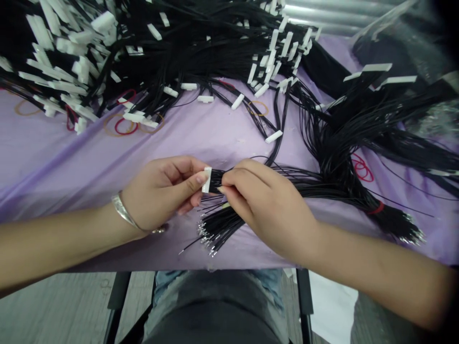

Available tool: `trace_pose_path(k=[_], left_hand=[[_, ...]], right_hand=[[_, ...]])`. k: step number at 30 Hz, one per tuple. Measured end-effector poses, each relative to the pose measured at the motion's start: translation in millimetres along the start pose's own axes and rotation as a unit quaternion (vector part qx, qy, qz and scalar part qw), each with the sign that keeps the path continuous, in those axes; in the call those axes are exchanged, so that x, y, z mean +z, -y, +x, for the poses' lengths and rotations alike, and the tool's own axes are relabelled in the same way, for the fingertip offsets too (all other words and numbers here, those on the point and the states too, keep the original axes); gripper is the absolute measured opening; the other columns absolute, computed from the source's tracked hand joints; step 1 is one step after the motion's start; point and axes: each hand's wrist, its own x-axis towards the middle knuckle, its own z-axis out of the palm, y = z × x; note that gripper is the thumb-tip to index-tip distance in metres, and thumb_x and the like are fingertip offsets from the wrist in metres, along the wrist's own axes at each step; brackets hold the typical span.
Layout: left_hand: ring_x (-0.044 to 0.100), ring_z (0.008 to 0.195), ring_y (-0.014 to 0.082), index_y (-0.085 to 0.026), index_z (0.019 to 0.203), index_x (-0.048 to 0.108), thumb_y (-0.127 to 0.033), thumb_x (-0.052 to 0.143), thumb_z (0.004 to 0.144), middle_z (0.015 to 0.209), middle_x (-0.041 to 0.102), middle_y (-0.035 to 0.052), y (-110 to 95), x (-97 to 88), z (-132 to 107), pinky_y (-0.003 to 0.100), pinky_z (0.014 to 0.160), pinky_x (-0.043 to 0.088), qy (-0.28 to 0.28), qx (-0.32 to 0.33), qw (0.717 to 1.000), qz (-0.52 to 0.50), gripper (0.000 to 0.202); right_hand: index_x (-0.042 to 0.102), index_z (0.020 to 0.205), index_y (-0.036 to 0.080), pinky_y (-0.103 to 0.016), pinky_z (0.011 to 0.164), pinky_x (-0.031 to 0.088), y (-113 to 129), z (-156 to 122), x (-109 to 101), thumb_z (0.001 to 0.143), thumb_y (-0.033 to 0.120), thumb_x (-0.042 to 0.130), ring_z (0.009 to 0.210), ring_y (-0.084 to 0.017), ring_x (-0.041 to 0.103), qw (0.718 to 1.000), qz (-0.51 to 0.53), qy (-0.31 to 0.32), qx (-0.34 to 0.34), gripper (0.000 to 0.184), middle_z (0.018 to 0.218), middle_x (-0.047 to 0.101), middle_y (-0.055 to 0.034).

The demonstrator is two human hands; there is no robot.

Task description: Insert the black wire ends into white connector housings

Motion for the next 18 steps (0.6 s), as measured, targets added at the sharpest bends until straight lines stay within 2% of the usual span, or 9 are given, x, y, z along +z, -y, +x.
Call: trace_pose_path(k=[5,10,12,14,16,18], left_hand=[[0.031,0.035,0.004,-0.015,0.077,0.06,-0.033,0.069,0.083,0.048,0.047,-0.0055,-2,1.4,-1,0.013,0.031,0.018,-0.014,-0.007,1.0,-0.007,0.021],[0.034,0.037,0.004,-0.013,0.085,0.059,-0.036,0.067,0.085,0.05,0.05,-0.0054,3,-1.8,0,0.012,0.034,0.023,0.006,-0.001,1.0,-0.03,0.023],[0.04,0.041,0.0048,-0.013,0.089,0.06,-0.037,0.067,0.086,0.052,0.053,-0.0046,4,-3.4,1,0.012,0.039,0.031,0.027,0.019,0.998,-0.049,0.025],[0.049,0.048,0.0061,-0.013,0.089,0.063,-0.035,0.071,0.083,0.058,0.058,-0.0028,4,-4.3,1,0.013,0.048,0.041,0.048,0.047,0.995,-0.067,0.025],[0.058,0.058,0.0082,-0.014,0.086,0.065,-0.033,0.076,0.079,0.066,0.064,-0.0007,3,-4.5,1,0.016,0.057,0.048,0.059,0.067,0.993,-0.076,0.023],[0.065,0.068,0.0118,-0.015,0.085,0.068,-0.029,0.078,0.076,0.075,0.069,0.0016,1,-4.6,0,0.019,0.065,0.052,0.068,0.071,0.993,-0.061,0.02]], right_hand=[[0.062,0.084,0.009,-0.03,0.07,0.047,1,0,4,0.094,0.016,0.043,0.077,-0.017,0.055,1.0,0.018,-0.01,-0.001,0.022,0.081,0.061,-0.0088],[0.063,0.087,0.008,-0.03,0.069,0.046,-1,5,-3,0.094,0.017,0.043,0.077,-0.017,0.055,0.999,0.042,0.028,-0.005,0.023,0.082,0.06,-0.009],[0.063,0.089,0.009,-0.028,0.069,0.047,-5,8,-19,0.094,0.021,0.047,0.077,-0.015,0.056,0.998,0.05,0.029,-0.022,0.021,0.083,0.061,-0.0079],[0.062,0.095,0.009,-0.027,0.074,0.048,-11,9,-41,0.093,0.022,0.05,0.082,-0.015,0.057,0.999,0.037,-0.014,-0.038,0.018,0.088,0.062,-0.0085],[0.061,0.102,0.009,-0.029,0.083,0.048,-18,9,-64,0.092,0.016,0.049,0.092,-0.015,0.058,0.998,-0.004,-0.061,-0.03,0.017,0.097,0.063,-0.0101],[0.062,0.106,0.011,-0.033,0.088,0.048,-27,5,-82,0.09,0.009,0.045,0.098,-0.017,0.058,0.997,-0.061,-0.049,0.002,0.023,0.103,0.063,-0.0103]])
